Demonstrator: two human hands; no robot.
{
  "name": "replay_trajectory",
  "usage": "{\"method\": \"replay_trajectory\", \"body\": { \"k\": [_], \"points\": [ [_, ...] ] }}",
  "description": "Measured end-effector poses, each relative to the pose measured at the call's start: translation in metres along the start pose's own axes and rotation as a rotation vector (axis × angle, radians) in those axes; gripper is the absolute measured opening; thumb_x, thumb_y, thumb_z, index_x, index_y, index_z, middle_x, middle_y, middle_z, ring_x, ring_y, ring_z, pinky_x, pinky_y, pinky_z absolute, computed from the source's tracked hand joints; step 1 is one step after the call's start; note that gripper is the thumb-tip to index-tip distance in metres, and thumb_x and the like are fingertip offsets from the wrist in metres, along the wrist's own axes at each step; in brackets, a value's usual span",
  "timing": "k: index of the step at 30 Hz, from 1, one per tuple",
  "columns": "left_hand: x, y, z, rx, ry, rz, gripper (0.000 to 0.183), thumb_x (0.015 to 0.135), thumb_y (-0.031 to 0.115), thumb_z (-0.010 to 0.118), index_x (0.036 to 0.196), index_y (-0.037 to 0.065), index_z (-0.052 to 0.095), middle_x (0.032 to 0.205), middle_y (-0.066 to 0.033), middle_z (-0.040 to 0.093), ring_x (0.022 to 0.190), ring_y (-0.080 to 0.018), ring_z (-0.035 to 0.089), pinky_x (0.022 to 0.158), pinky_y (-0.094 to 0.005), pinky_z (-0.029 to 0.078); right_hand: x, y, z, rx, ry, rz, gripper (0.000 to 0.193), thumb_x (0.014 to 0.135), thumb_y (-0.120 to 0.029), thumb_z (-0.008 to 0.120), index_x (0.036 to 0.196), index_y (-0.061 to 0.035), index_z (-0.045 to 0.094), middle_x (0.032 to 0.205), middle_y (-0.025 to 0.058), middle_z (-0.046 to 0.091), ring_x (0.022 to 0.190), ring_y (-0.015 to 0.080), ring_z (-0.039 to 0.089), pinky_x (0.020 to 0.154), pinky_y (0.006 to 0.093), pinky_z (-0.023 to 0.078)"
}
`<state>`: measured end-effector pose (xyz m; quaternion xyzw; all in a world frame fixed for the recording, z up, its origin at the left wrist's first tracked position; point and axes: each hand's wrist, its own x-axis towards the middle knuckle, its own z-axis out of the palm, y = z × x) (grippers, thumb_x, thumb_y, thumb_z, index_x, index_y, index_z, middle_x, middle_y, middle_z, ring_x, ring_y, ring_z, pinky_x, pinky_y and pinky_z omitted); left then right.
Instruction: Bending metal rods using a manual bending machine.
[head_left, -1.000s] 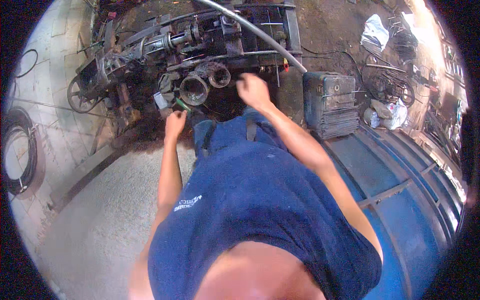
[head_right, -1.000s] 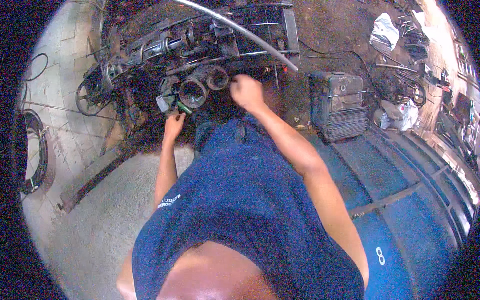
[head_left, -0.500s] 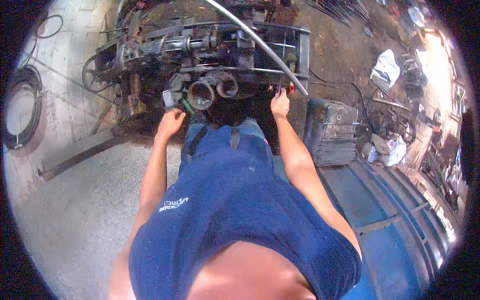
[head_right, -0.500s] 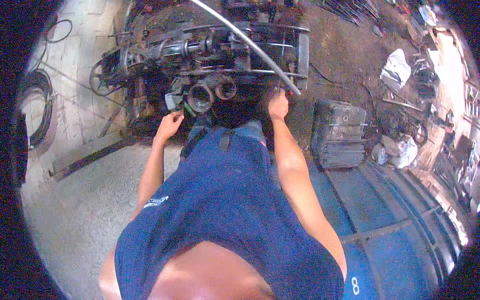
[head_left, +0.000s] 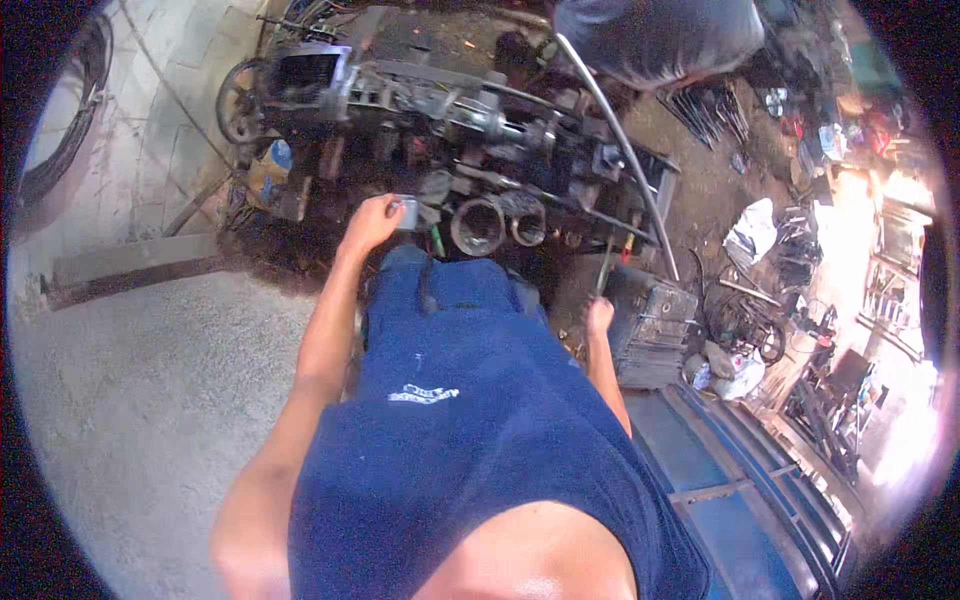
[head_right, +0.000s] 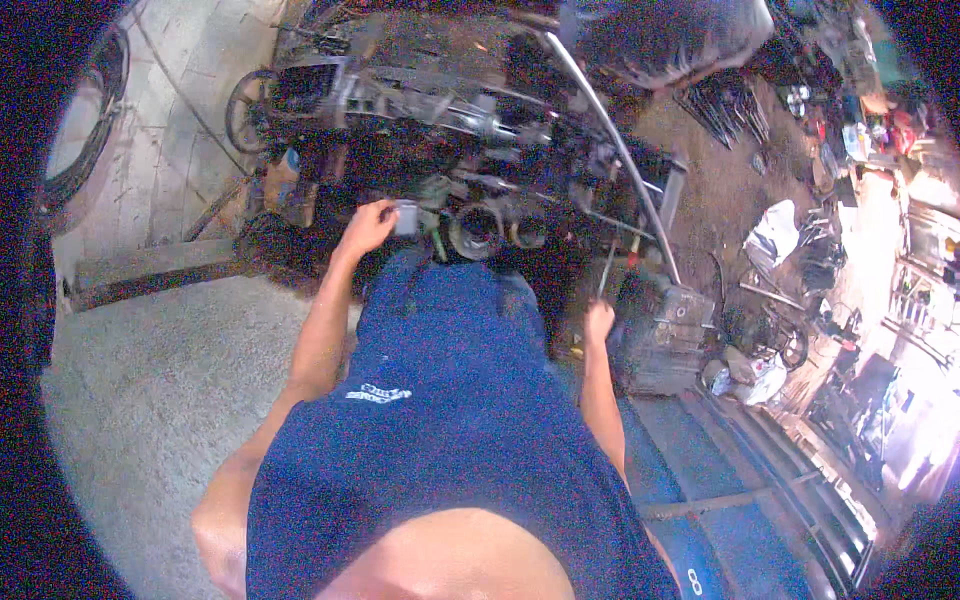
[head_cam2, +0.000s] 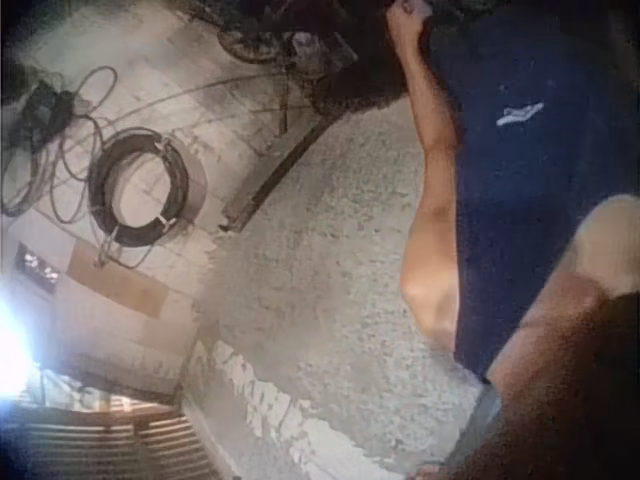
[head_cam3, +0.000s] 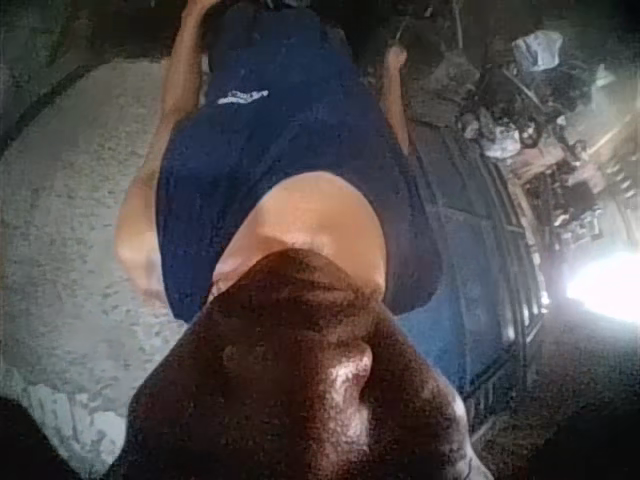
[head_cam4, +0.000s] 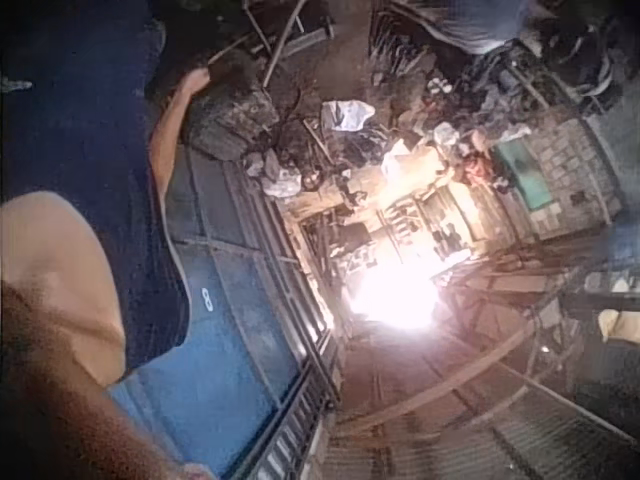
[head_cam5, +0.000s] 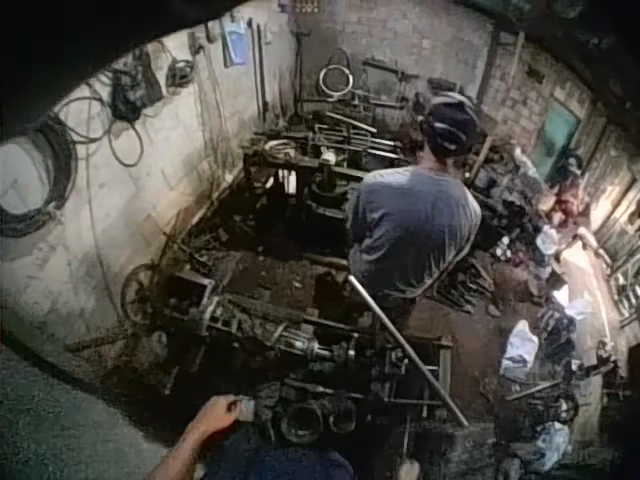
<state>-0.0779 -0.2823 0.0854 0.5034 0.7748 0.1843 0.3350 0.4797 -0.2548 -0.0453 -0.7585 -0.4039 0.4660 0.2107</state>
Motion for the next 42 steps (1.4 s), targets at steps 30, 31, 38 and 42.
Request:
{"method": "replay_trajectory", "body": {
  "k": [30,31,38,42],
  "points": [
    [0.231,-0.276,-0.349,-0.369,0.12,-0.513,0.083,0.084,0.061,0.051,0.136,-0.002,0.041,0.135,-0.0245,0.047,0.125,-0.0389,0.044,0.101,-0.0445,0.039,-0.186,-0.47,0.462,0.322,-0.882,0.52,0.026,0.098,-0.027,0.041,0.078,-0.011,0.044,0.058,-0.0003,0.035,0.043,0.0133,0.028,0.038,0.0304,0.023],
    [0.223,-0.301,-0.351,-0.172,0.29,-0.486,0.081,0.085,0.062,0.05,0.136,0.0,0.043,0.131,-0.0236,0.05,0.121,-0.039,0.048,0.098,-0.0451,0.041,-0.199,-0.471,0.471,0.292,-0.918,0.528,0.026,0.098,-0.027,0.041,0.078,-0.011,0.044,0.058,-0.0003,0.035,0.043,0.0133,0.028,0.038,0.0304,0.023],
    [0.186,-0.286,-0.314,-0.273,0.527,-0.318,0.072,0.086,0.061,0.05,0.127,0.002,0.053,0.129,-0.0224,0.052,0.115,-0.0405,0.05,0.094,-0.0469,0.044,-0.212,-0.464,0.448,0.592,-0.826,0.62,0.024,0.099,-0.026,0.041,0.079,-0.0127,0.044,0.058,-0.0025,0.032,0.044,0.0113,0.028,0.039,0.0271,0.023],
    [0.15,-0.333,-0.301,-0.345,0.826,-0.221,0.07,0.087,0.063,0.048,0.112,-0.001,0.062,0.133,-0.0205,0.047,0.11,-0.0374,0.054,0.09,-0.0467,0.044,-0.205,-0.498,0.402,-0.449,-0.591,-0.268,0.044,0.096,-0.038,0.046,0.09,0.0024,0.064,0.074,0.0105,0.064,0.059,0.0286,0.058,0.058,0.0395,0.048]
  ]
}}
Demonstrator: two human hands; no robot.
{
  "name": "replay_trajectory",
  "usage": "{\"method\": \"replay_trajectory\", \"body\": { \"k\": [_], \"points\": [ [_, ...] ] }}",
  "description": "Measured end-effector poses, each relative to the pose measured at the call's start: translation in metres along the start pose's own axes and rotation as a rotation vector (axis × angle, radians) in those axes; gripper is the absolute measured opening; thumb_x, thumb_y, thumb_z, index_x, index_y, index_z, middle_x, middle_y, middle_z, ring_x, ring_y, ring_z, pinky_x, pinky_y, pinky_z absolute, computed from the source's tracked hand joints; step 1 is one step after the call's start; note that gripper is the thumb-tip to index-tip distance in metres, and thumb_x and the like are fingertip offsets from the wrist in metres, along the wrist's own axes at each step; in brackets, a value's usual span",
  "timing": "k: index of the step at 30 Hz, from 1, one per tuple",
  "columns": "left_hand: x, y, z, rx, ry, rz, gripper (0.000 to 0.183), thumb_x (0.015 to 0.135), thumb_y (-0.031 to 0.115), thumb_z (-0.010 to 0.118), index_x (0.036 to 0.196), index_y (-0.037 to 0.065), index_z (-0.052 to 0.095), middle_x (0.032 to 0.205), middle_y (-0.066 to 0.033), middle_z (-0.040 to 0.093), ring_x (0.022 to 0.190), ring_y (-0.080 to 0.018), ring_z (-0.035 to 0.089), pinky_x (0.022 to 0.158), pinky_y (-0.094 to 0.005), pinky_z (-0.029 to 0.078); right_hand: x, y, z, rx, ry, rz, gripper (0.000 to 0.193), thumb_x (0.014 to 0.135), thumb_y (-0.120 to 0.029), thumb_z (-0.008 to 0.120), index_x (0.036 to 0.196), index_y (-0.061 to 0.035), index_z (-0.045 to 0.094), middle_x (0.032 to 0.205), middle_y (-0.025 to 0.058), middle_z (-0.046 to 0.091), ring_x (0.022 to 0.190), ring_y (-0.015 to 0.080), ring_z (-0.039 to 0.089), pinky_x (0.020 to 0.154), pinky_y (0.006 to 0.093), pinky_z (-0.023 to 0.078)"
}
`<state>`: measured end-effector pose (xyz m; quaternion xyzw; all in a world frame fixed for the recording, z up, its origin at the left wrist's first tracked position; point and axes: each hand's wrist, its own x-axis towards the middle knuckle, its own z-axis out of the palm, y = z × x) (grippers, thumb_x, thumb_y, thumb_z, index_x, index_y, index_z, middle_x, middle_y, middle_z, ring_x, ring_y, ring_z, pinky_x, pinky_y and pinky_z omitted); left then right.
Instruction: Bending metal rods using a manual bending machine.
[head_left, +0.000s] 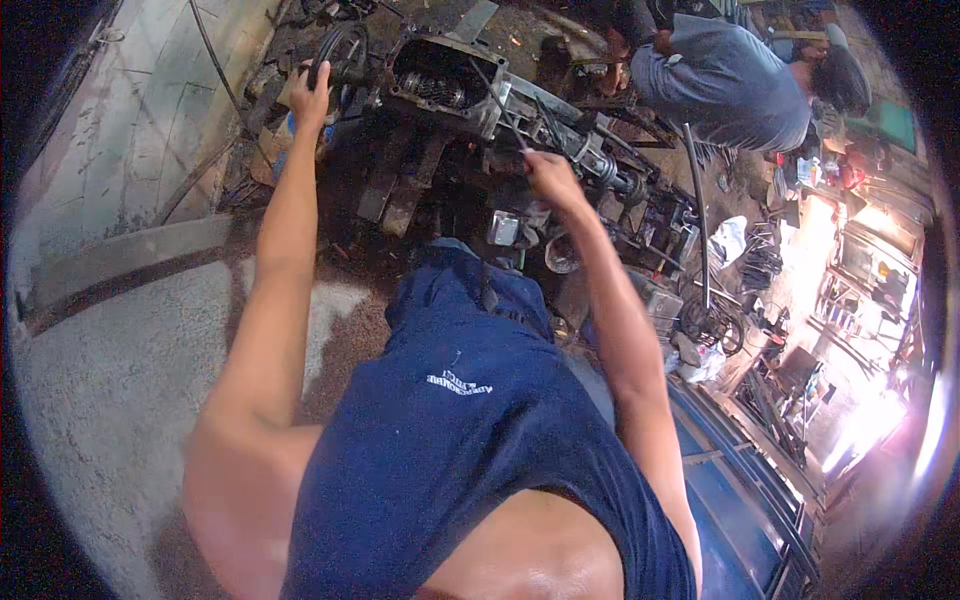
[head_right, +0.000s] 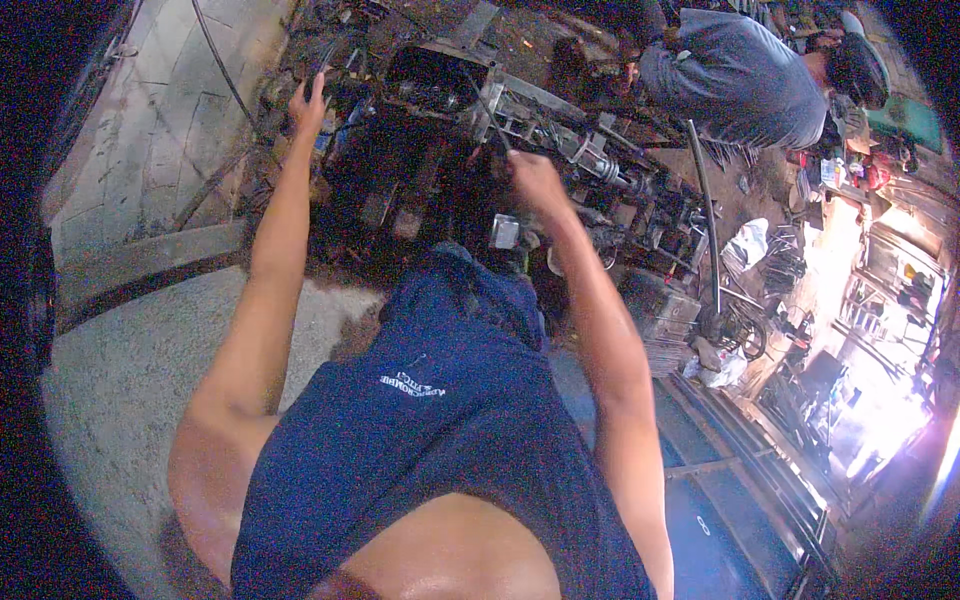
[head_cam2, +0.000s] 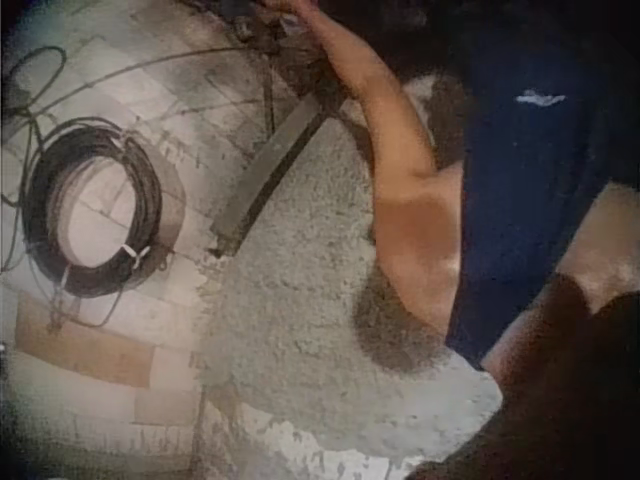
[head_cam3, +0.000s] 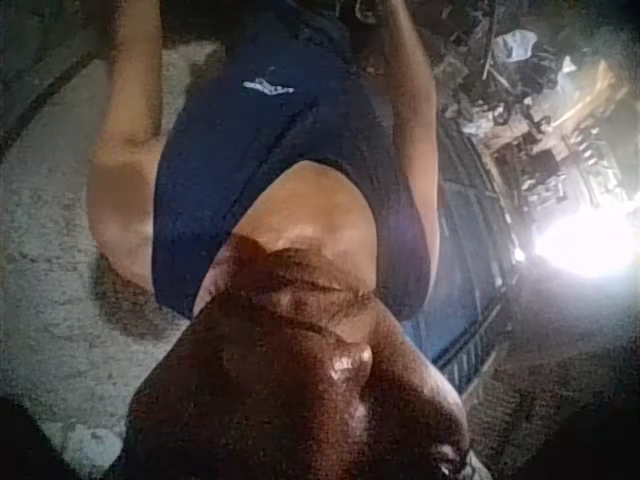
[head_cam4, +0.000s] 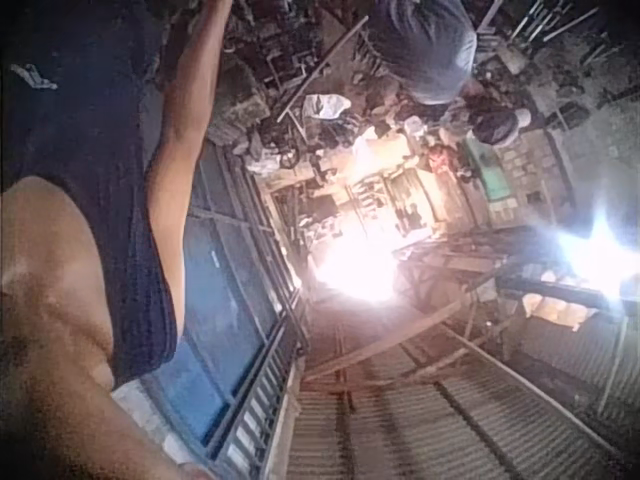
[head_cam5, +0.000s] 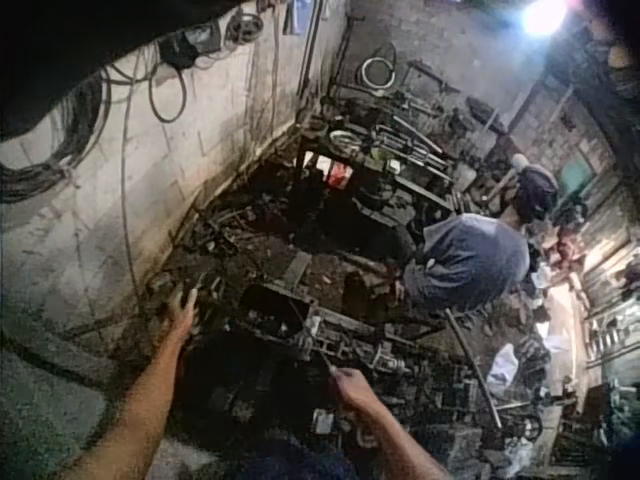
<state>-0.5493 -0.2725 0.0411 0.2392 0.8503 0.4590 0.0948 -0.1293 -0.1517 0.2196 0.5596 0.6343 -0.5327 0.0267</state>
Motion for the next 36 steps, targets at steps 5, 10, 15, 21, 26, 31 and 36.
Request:
{"method": "replay_trajectory", "body": {
  "k": [5,10,15,21,26,31,36],
  "points": [
    [0.037,0.036,0.008,0.219,-0.406,-0.028,0.075,0.085,0.067,0.046,0.105,-0.002,0.065,0.11,-0.0231,0.062,0.102,-0.0398,0.058,0.091,-0.0459,0.043,0.009,-0.016,-0.067,-0.735,0.076,-0.147,0.049,0.093,-0.041,0.047,0.089,0.0038,0.066,0.091,0.0313,0.062,0.094,0.0447,0.061,0.084,0.05,0.048],
    [0.082,0.056,0.029,0.406,-0.608,-0.105,0.075,0.085,0.067,0.046,0.109,-0.001,0.064,0.112,-0.0272,0.061,0.106,-0.0399,0.058,0.094,-0.0486,0.042,0.022,-0.088,-0.06,-0.933,0.061,-0.061,0.038,0.09,-0.03,0.046,0.103,-0.0004,0.065,0.107,0.0253,0.063,0.1,0.0419,0.061,0.088,0.0486,0.049],
    [0.096,0.026,0.066,0.379,-0.326,0.031,0.076,0.084,0.066,0.046,0.123,0.002,0.058,0.12,-0.0263,0.057,0.114,-0.0398,0.054,0.096,-0.0494,0.042,0.048,-0.105,-0.065,-1.035,0.005,-0.019,0.038,0.086,-0.024,0.044,0.114,-0.0067,0.062,0.115,0.0215,0.062,0.106,0.0385,0.06,0.091,0.0467,0.048],
    [0.128,-0.005,0.079,0.483,-0.309,0.008,0.09,0.08,0.069,0.051,0.121,-0.011,0.053,0.122,-0.0323,0.053,0.117,-0.0422,0.052,0.099,-0.0471,0.04,0.069,-0.1,-0.072,-1.046,-0.094,-0.129,0.038,0.086,-0.026,0.047,0.111,-0.0032,0.063,0.112,0.0241,0.062,0.105,0.0399,0.06,0.091,0.0485,0.047],
    [0.098,0.081,0.119,0.469,-0.4,-0.168,0.071,0.079,0.052,0.059,0.128,0.002,0.05,0.129,-0.0231,0.048,0.124,-0.0385,0.043,0.101,-0.0507,0.038,0.068,-0.076,-0.086,-1.034,-0.036,-0.097,0.033,0.086,-0.023,0.047,0.1,0.0011,0.065,0.102,0.0257,0.064,0.096,0.0421,0.063,0.086,0.0493,0.05],
    [0.075,0.027,0.039,0.489,-0.214,0.038,0.085,0.082,0.069,0.047,0.125,-0.004,0.054,0.124,-0.0274,0.055,0.116,-0.0416,0.052,0.1,-0.0475,0.04,0.05,-0.093,-0.062,-1.017,-0.049,-0.246,0.036,0.088,-0.028,0.048,0.102,0.0015,0.064,0.101,0.0263,0.064,0.096,0.0429,0.062,0.086,0.0495,0.05],
    [0.044,0.036,0.034,0.285,-0.189,0.04,0.073,0.086,0.064,0.045,0.124,0.004,0.058,0.117,-0.0261,0.059,0.11,-0.0398,0.056,0.093,-0.05,0.044,0.066,-0.021,-0.053,-0.81,0.045,-0.197,0.047,0.088,-0.036,0.054,0.09,0.0102,0.063,0.093,0.0344,0.061,0.094,0.0474,0.06,0.087,0.05,0.048]
  ]
}}
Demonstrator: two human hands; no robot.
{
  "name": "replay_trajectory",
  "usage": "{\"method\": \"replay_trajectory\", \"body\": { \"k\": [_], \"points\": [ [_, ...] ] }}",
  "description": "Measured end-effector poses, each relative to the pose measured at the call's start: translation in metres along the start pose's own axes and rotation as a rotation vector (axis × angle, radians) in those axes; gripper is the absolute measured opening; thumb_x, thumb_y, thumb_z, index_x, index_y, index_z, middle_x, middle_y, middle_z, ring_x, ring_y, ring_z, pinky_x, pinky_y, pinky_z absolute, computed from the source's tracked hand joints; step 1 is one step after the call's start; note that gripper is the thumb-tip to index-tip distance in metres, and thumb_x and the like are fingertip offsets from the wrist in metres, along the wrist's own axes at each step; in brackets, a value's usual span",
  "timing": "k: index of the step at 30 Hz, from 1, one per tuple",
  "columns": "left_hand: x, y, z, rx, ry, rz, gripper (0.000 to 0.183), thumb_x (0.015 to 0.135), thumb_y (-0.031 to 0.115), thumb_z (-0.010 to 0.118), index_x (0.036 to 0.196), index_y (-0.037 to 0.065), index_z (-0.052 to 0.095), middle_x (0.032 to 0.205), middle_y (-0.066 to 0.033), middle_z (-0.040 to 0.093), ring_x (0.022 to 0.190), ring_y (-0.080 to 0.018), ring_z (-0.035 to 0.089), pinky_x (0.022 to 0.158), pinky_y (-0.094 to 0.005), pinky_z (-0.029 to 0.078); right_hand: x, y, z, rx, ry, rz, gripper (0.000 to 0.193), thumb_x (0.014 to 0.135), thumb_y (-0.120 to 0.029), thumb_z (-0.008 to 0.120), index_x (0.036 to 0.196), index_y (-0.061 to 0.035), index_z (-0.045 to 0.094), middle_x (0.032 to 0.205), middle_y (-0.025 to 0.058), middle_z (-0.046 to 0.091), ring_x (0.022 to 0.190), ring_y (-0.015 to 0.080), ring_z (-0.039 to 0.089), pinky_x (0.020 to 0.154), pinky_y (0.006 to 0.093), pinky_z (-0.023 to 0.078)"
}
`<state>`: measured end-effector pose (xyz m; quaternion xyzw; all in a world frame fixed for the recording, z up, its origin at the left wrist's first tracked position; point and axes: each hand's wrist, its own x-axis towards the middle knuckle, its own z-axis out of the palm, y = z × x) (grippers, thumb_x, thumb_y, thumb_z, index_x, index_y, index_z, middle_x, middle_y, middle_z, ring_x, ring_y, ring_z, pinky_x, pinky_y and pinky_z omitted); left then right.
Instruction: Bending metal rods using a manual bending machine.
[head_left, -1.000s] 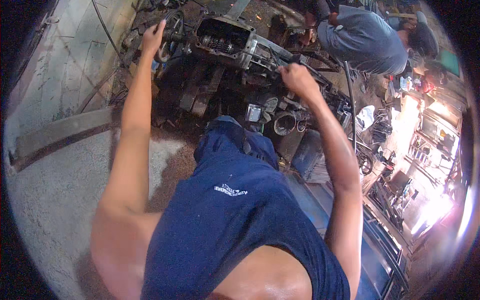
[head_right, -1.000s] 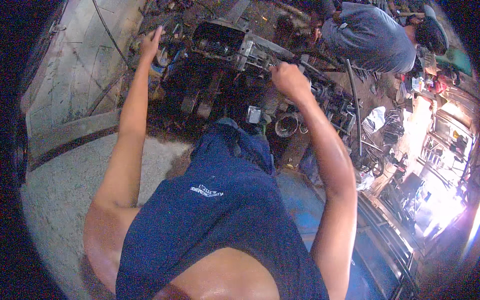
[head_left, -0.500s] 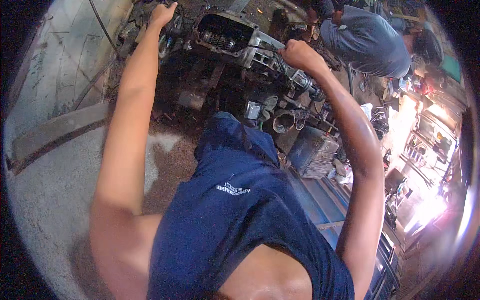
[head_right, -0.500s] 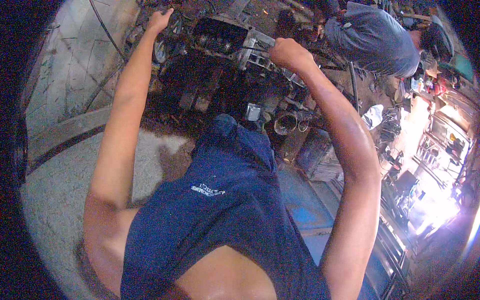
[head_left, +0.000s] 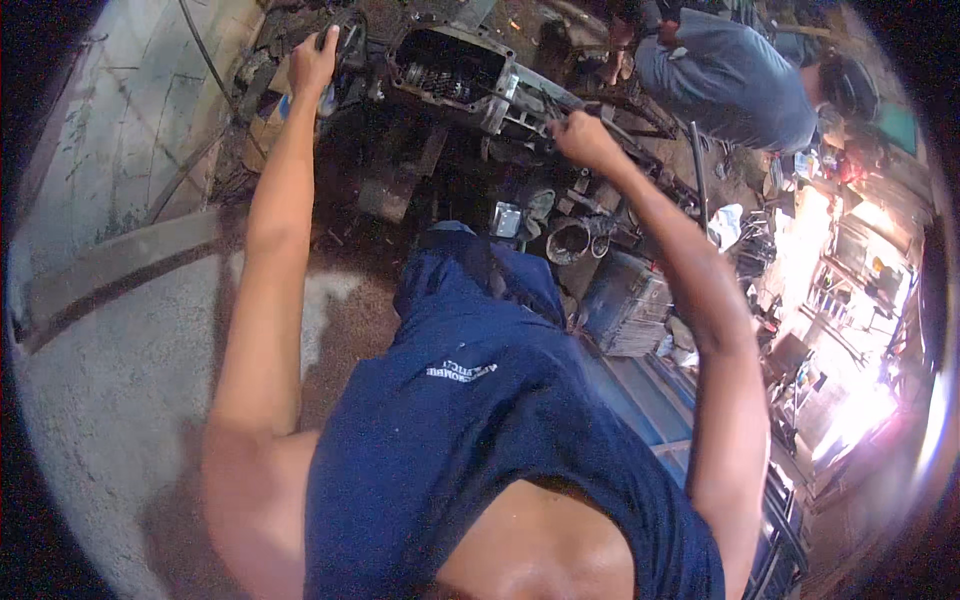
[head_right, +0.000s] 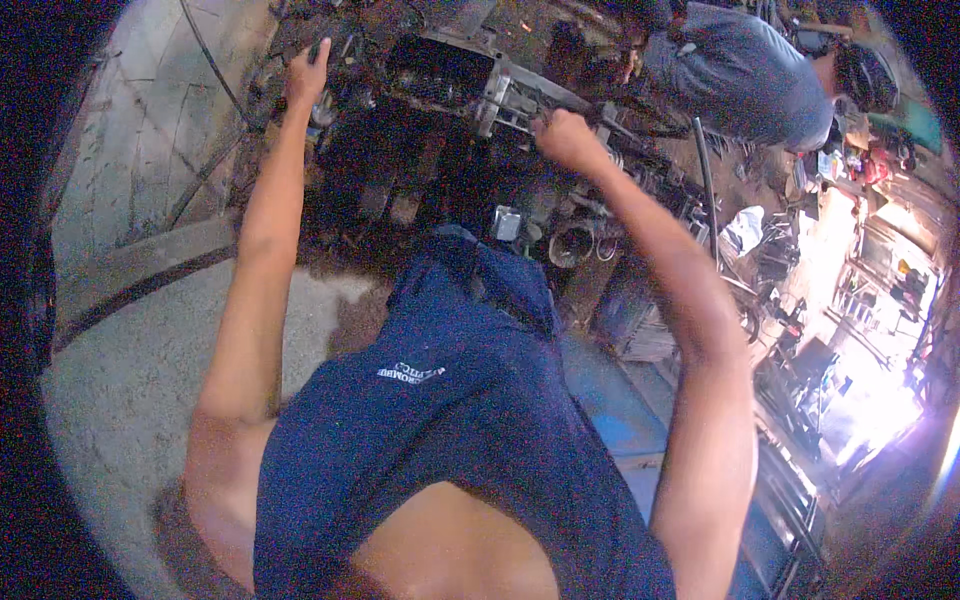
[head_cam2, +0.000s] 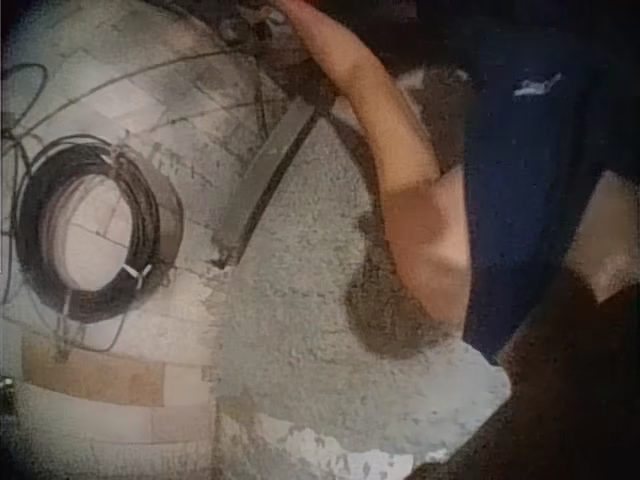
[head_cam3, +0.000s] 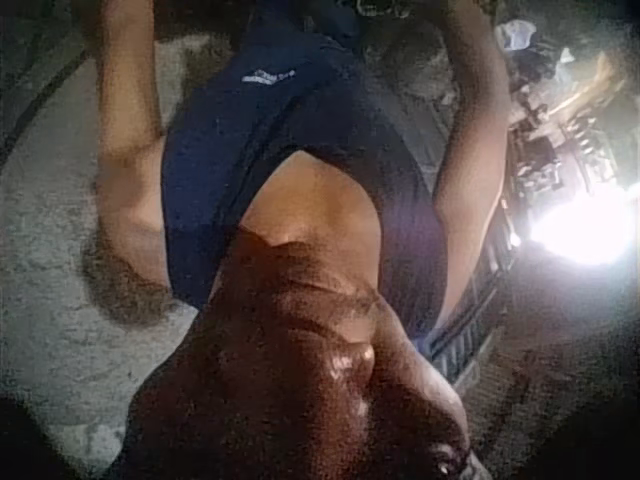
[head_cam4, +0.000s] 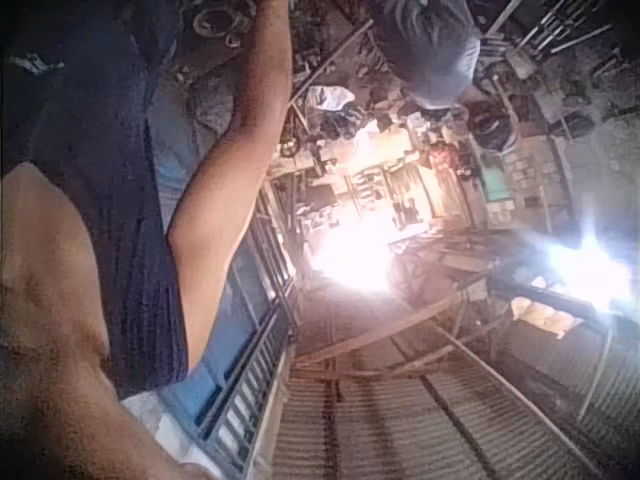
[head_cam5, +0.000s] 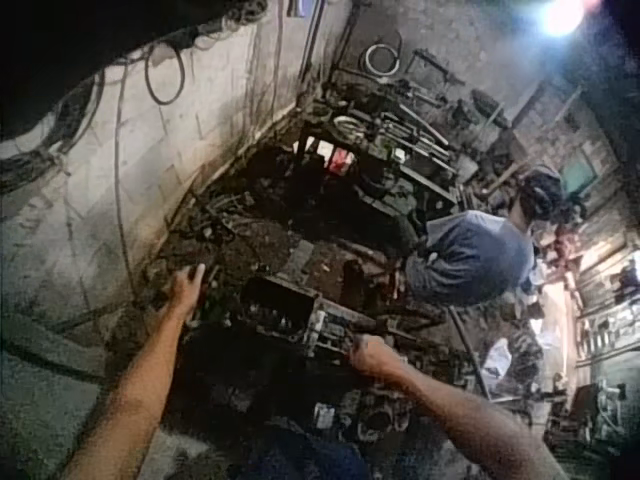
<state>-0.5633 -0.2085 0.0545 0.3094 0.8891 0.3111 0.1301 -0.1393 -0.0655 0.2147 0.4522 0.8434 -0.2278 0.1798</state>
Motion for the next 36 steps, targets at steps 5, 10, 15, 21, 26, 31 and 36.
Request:
{"method": "replay_trajectory", "body": {
  "k": [5,10,15,21,26,31,36],
  "points": [
    [-0.001,-0.016,0.001,0.007,0.044,0.033,0.07,0.087,0.062,0.045,0.122,0.004,0.059,0.115,-0.0243,0.061,0.108,-0.0417,0.057,0.092,-0.0505,0.044,-0.005,-0.027,-0.03,-0.047,-0.049,0.075,0.046,0.088,-0.038,0.055,0.095,0.0064,0.065,0.097,0.0331,0.061,0.098,0.0459,0.059,0.089,0.0501,0.047],
    [-0.012,0.021,-0.003,0.088,0.101,-0.017,0.066,0.087,0.061,0.046,0.121,0.006,0.06,0.112,-0.0238,0.062,0.106,-0.0423,0.057,0.09,-0.0514,0.044,0.004,-0.026,-0.053,-0.148,-0.122,0.02,0.045,0.087,-0.037,0.055,0.1,0.0054,0.064,0.099,0.0309,0.062,0.098,0.0434,0.061,0.087,0.0478,0.048],
    [-0.005,0.001,0.002,0.013,0.082,0.032,0.061,0.087,0.061,0.047,0.117,0.01,0.063,0.107,-0.0238,0.064,0.103,-0.0424,0.058,0.088,-0.0514,0.045,-0.005,-0.035,-0.052,-0.101,-0.106,-0.031,0.042,0.087,-0.034,0.053,0.098,0.0052,0.064,0.098,0.0307,0.063,0.096,0.0434,0.061,0.087,0.0485,0.048],
    [0.01,-0.018,0.011,-0.025,0.127,0.029,0.075,0.084,0.062,0.05,0.12,-0.003,0.058,0.113,-0.0281,0.06,0.111,-0.0419,0.055,0.093,-0.0473,0.044,-0.037,-0.017,-0.008,0.063,0.074,0.131,0.044,0.089,-0.035,0.05,0.093,0.0058,0.065,0.092,0.0292,0.064,0.094,0.0454,0.061,0.088,0.0484,0.048],
    [-0.027,0.02,-0.005,0.118,0.376,0.23,0.069,0.082,0.053,0.06,0.127,0.001,0.052,0.124,-0.0271,0.052,0.116,-0.0409,0.05,0.096,-0.0478,0.04,-0.126,0.056,0.042,0.582,0.267,0.186,0.047,0.091,-0.04,0.054,0.082,0.0047,0.065,0.078,0.0267,0.063,0.077,0.0428,0.063,0.069,0.0453,0.048],
    [-0.16,0.134,0.032,0.082,0.418,0.649,0.054,0.081,0.032,0.067,0.12,-0.001,0.049,0.115,-0.0215,0.051,0.108,-0.0397,0.05,0.09,-0.0492,0.042,-0.247,0.158,0.113,0.711,0.421,0.431,0.038,0.092,-0.033,0.053,0.086,0.0031,0.064,0.071,0.0229,0.061,0.069,0.0324,0.065,0.064,0.0399,0.048],
    [-0.317,0.173,0.105,-0.218,-0.177,0.55,0.027,0.083,0.015,0.064,0.103,0.0,0.057,0.083,-0.0139,0.06,0.077,-0.0265,0.061,0.072,-0.0357,0.048,-0.346,0.278,0.229,0.749,0.471,0.646,0.038,0.091,-0.031,0.053,0.076,0.0045,0.056,0.062,0.0198,0.052,0.055,0.026,0.052,0.058,0.0407,0.041]
  ]
}}
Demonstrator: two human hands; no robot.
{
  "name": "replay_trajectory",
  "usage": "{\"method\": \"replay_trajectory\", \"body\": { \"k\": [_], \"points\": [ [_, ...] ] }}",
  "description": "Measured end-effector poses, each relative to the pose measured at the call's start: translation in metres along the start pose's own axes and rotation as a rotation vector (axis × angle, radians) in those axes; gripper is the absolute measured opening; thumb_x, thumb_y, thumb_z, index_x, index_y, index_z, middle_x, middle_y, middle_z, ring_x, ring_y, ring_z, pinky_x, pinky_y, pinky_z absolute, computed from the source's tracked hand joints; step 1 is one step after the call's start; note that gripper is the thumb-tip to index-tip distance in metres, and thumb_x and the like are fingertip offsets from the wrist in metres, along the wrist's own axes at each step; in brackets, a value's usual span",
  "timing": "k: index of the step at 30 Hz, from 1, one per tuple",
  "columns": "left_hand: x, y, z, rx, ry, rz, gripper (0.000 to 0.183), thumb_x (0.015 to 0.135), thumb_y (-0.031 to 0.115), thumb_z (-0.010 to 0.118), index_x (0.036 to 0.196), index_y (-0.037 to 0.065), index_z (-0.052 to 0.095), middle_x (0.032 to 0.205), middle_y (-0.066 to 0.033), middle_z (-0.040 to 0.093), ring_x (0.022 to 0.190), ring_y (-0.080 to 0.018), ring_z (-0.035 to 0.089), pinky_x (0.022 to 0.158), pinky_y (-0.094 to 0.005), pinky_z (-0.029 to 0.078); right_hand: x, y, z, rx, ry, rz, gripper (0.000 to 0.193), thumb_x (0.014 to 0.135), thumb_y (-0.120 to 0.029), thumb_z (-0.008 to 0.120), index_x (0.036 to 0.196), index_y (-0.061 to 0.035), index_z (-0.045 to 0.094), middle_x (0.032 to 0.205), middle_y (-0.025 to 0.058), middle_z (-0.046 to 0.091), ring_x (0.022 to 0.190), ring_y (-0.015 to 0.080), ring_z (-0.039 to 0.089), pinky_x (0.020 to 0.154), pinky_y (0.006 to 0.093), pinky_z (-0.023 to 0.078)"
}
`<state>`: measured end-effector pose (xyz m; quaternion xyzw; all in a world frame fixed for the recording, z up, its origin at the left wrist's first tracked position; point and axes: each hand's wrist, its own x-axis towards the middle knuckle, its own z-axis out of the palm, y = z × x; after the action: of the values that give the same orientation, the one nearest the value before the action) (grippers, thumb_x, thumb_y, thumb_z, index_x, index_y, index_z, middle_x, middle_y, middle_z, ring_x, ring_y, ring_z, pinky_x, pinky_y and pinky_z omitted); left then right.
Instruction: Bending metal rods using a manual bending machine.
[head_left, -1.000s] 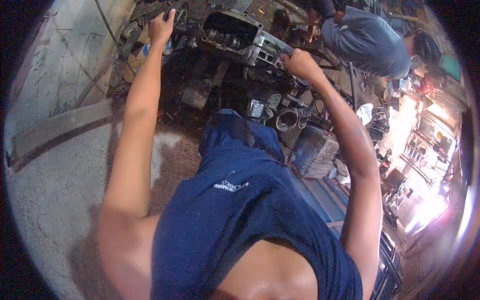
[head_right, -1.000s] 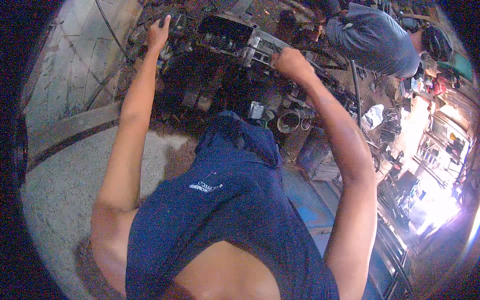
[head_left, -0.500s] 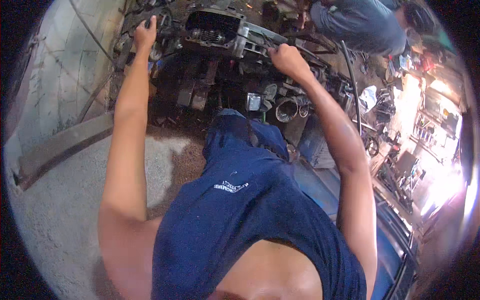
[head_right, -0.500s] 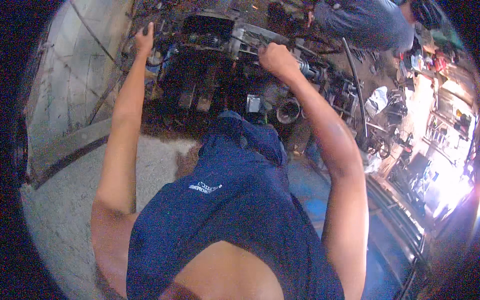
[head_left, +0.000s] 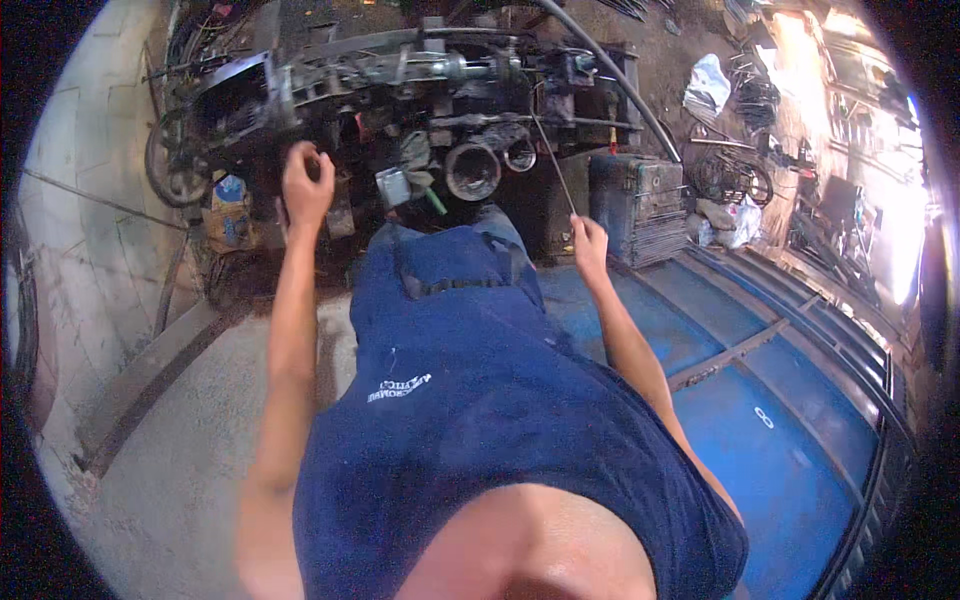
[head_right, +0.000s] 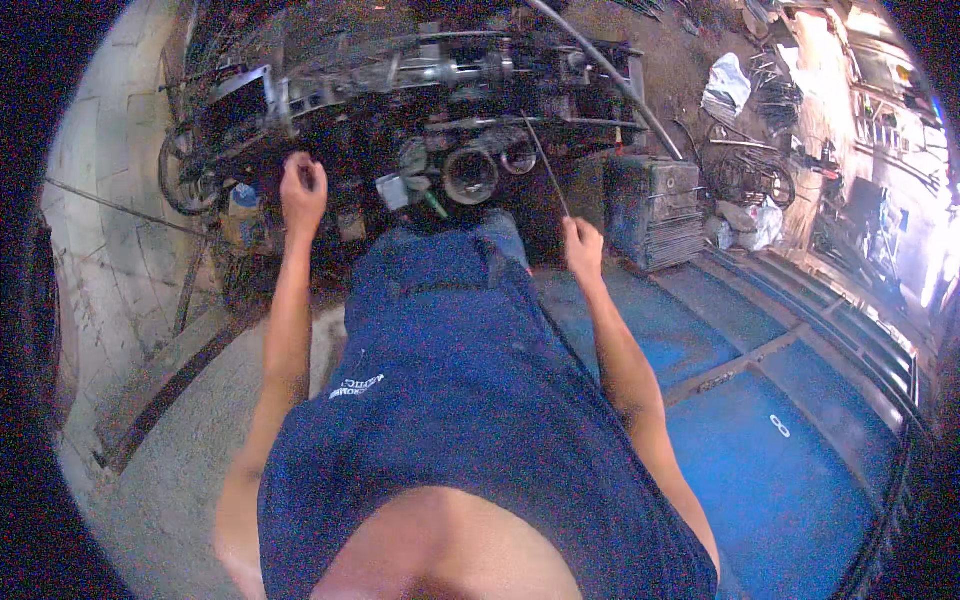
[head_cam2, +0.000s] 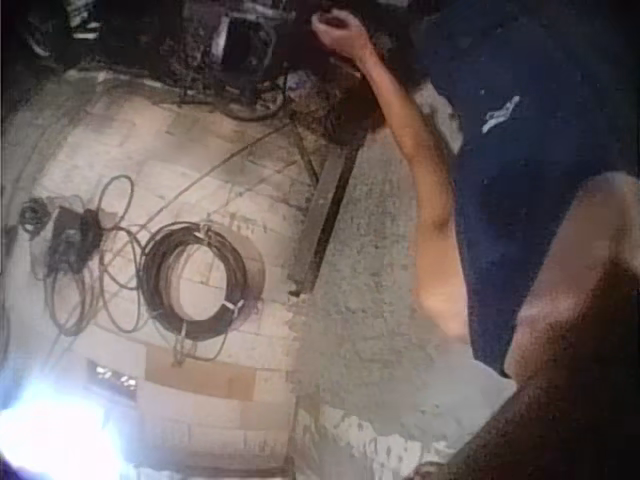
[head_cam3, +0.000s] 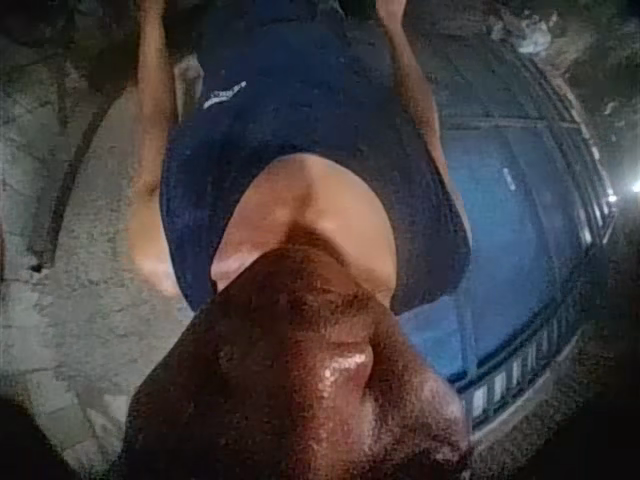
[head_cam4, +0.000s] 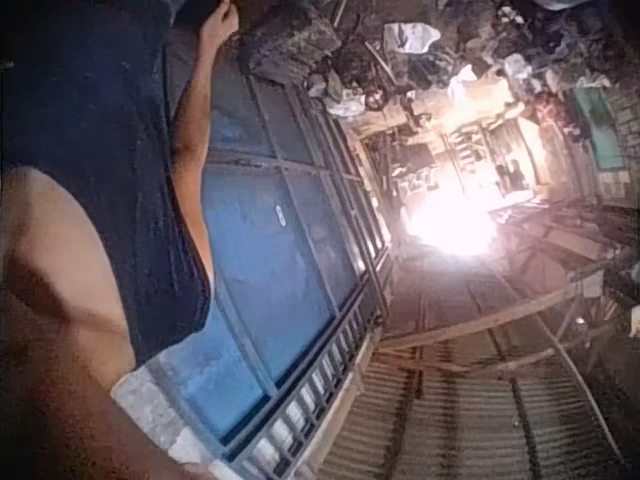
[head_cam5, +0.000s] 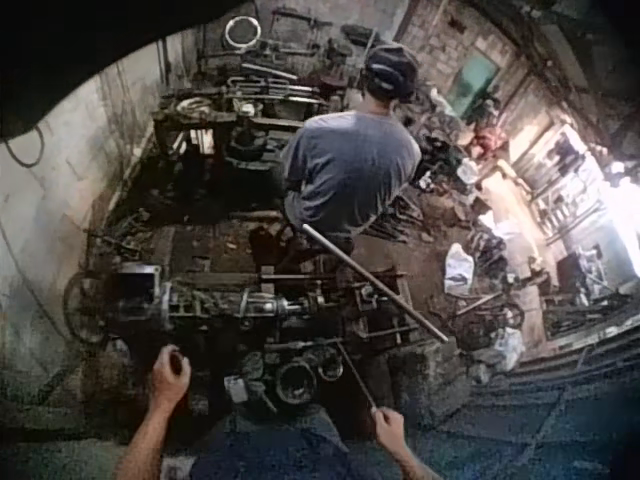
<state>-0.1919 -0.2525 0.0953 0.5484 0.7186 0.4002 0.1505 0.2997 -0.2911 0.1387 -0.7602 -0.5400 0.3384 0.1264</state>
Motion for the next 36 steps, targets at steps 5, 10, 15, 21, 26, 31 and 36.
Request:
{"method": "replay_trajectory", "body": {
  "k": [5,10,15,21,26,31,36],
  "points": [
    [-0.083,0.045,0.075,0.079,-0.257,-0.256,0.014,0.084,0.015,0.061,0.083,0.001,0.06,0.069,-0.0147,0.063,0.064,-0.026,0.064,0.06,-0.0357,0.048,0.017,0.103,-0.016,-0.056,0.155,0.093,0.034,0.088,-0.028,0.052,0.085,0.0036,0.065,0.076,0.0222,0.064,0.076,0.0333,0.064,0.072,0.0415,0.046],
    [-0.14,0.048,0.133,0.17,-0.688,-0.442,0.029,0.088,0.029,0.059,0.097,0.002,0.068,0.084,-0.0188,0.068,0.08,-0.0317,0.067,0.072,-0.0382,0.051,0.105,0.15,-0.003,0.007,0.103,0.128,0.028,0.089,-0.023,0.049,0.092,0.0025,0.061,0.084,0.0264,0.062,0.082,0.0425,0.061,0.076,0.0466,0.046],
    [-0.141,0.056,0.197,0.3,-0.811,-0.776,0.045,0.086,0.042,0.06,0.105,0.002,0.067,0.1,-0.0232,0.066,0.099,-0.0342,0.063,0.084,-0.0392,0.048,0.195,0.168,0.008,0.013,0.356,-0.142,0.017,0.088,-0.015,0.055,0.092,0.0002,0.061,0.09,0.0218,0.057,0.084,0.0402,0.056,0.075,0.0495,0.043],
    [-0.168,0.044,0.237,-0.175,-0.409,-1.276,0.043,0.089,0.03,0.056,0.124,0.006,0.052,0.101,-0.0027,0.063,0.089,-0.0173,0.059,0.074,-0.0351,0.051,0.254,0.126,0.012,-0.058,0.291,0.033,0.022,0.086,-0.019,0.057,0.101,-0.003,0.063,0.1,0.0201,0.059,0.1,0.0405,0.054,0.09,0.0444,0.042],
    [-0.177,0.023,0.238,-0.376,-0.304,-1.439,0.034,0.092,0.029,0.046,0.119,0.011,0.053,0.115,-0.0027,0.058,0.103,-0.0166,0.055,0.076,-0.0328,0.05,0.219,0.094,-0.003,0.051,0.217,-0.464,0.019,0.084,-0.013,0.057,0.099,-0.0026,0.063,0.092,0.0189,0.061,0.087,0.0374,0.06,0.079,0.045,0.048],
    [-0.178,0.022,0.237,-0.726,-0.126,-1.447,0.03,0.095,0.031,0.041,0.113,0.011,0.051,0.092,-0.0033,0.059,0.085,-0.0179,0.058,0.066,-0.032,0.051,0.168,-0.021,-0.047,0.258,-0.199,-0.81,0.016,0.081,-0.009,0.06,0.095,-0.0016,0.062,0.089,0.017,0.061,0.084,0.0351,0.06,0.076,0.0418,0.05],
    [-0.163,0.017,0.213,-0.937,-0.125,-1.535,0.03,0.099,0.033,0.035,0.094,0.006,0.049,0.067,-0.0033,0.049,0.053,-0.0163,0.047,0.046,-0.028,0.037,0.223,-0.118,-0.082,0.008,0.342,-0.978,0.035,0.077,-0.02,0.064,0.108,-0.007,0.059,0.099,0.0149,0.056,0.089,0.034,0.053,0.075,0.0449,0.043]
  ]
}}
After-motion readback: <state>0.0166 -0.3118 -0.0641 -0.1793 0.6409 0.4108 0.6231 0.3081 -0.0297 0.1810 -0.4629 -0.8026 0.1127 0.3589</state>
